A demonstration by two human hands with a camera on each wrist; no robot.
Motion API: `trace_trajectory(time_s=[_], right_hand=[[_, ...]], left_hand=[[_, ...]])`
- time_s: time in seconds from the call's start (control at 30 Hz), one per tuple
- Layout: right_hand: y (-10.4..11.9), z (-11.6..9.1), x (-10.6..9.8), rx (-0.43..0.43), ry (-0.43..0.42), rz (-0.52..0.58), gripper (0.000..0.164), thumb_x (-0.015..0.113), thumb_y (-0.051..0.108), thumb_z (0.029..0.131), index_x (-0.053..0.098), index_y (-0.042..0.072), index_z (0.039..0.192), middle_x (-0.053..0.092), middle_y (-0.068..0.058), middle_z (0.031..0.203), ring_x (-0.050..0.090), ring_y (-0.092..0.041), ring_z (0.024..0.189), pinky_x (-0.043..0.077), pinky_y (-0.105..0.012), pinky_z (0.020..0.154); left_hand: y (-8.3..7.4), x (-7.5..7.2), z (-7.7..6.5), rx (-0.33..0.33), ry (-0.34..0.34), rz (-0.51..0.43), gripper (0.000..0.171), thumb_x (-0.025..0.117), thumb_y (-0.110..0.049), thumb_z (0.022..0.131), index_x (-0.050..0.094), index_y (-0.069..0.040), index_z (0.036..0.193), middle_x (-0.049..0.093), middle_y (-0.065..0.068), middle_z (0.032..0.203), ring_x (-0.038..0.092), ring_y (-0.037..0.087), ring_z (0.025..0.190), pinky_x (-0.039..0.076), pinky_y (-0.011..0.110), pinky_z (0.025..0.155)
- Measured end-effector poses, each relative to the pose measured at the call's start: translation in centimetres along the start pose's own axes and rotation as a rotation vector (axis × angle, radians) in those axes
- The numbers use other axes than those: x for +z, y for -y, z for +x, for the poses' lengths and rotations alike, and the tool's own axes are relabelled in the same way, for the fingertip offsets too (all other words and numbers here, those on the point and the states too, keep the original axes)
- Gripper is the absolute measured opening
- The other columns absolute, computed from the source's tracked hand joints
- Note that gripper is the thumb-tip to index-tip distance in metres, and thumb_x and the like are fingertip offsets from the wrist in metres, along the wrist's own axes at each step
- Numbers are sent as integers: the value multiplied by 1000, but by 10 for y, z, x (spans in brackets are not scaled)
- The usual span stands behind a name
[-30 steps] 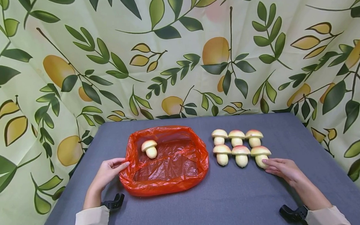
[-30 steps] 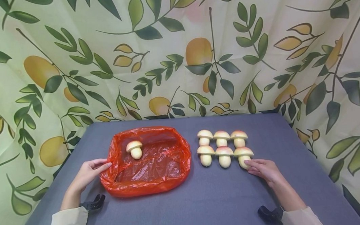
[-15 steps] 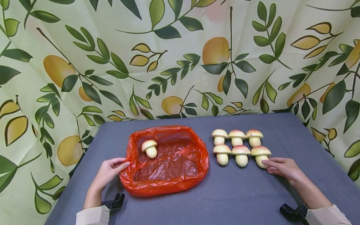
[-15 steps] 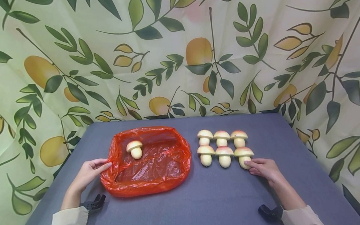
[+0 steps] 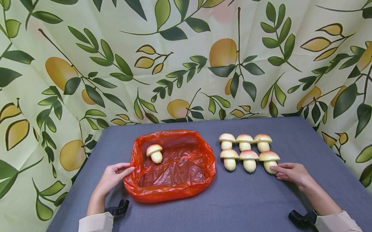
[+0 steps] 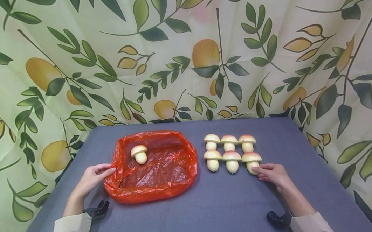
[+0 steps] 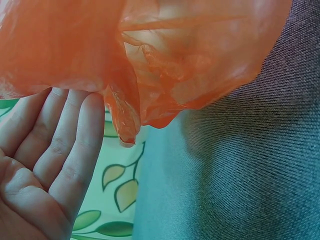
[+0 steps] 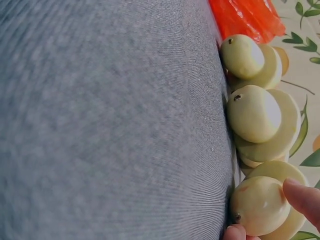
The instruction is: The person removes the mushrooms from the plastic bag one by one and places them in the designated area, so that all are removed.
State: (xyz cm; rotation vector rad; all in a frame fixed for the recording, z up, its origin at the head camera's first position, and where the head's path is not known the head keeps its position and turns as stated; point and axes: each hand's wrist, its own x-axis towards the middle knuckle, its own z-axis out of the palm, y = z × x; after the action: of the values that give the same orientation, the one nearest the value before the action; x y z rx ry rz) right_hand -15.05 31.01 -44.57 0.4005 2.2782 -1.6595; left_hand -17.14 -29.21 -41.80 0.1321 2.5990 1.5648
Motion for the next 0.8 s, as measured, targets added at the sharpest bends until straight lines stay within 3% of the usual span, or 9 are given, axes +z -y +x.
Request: trace_trajectory(time_s=[0.23, 0.5, 0.8], right_hand=[[-1, 1, -2, -11, -3, 29, 56, 68, 20, 90, 47, -21, 123, 68, 13, 73, 66, 1, 67, 57, -19, 68], [0, -1, -4, -16, -2, 11, 63, 68, 22, 90, 43, -22, 127, 67, 14, 75, 67, 2, 69, 57, -20, 69], [6, -10, -9, -1, -28, 7, 49, 68, 22, 90, 53, -15, 118, 65, 13, 80, 67, 0, 72, 58, -21, 72]], left_hand=[[0, 0, 0, 6, 2, 0, 38, 65, -17, 92, 61, 11, 118, 75, -1, 87, 65, -2, 68, 55, 19, 67], [-2, 0, 2, 1, -2, 6, 39, 65, -17, 92, 61, 11, 118, 75, -2, 86, 65, -2, 68, 55, 19, 66], [-1, 1, 0, -12, -6, 26, 39, 65, -17, 92, 61, 10, 119, 75, 16, 96, 65, -1, 68, 55, 18, 68]])
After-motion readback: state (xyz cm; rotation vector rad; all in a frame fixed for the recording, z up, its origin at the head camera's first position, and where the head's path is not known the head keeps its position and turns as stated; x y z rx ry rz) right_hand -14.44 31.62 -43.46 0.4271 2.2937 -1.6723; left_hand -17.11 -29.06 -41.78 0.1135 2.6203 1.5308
